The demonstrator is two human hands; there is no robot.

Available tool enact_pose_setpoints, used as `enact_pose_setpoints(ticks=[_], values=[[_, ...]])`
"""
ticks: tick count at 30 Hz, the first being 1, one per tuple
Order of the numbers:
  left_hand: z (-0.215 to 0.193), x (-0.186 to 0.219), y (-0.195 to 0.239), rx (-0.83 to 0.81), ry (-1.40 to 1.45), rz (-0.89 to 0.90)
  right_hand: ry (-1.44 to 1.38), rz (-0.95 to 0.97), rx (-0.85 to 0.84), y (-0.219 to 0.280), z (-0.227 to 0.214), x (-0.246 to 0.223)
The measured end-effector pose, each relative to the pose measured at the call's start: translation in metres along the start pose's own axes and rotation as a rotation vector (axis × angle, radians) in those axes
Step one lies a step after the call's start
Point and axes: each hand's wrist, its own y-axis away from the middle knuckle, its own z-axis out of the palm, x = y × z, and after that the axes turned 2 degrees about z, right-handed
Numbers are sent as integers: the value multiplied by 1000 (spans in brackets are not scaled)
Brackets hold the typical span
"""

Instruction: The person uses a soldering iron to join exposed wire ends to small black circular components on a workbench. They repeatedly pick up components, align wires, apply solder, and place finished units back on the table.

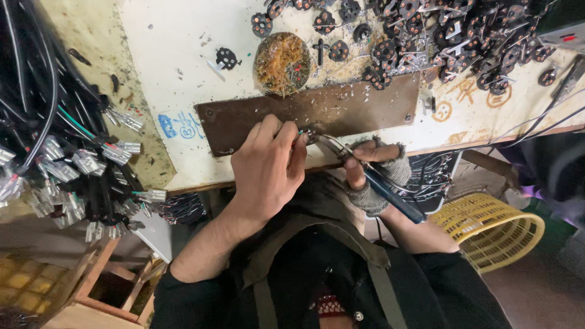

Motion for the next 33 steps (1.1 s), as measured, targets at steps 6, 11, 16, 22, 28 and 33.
enact_pose_setpoints(ticks=[6,11,16,22,28,33], values=[[-1,0,-2,-8,-16,4,239,-358,-38,-25,19,-13],[-2,1,2,30,24,31,536,-116,97,-60,-1,-28],[-2,3,0,58,21,33,811,-239,120,-107,-10,-43],[-2,3,1,71,23,51,144,105,131,-129,4,-59],[-1,1,1,72,-1,49,718,-283,-29,-116,-13,-90],[-2,2,-1,103,-7,58,808,-256,-457,-108,-17,-111]])
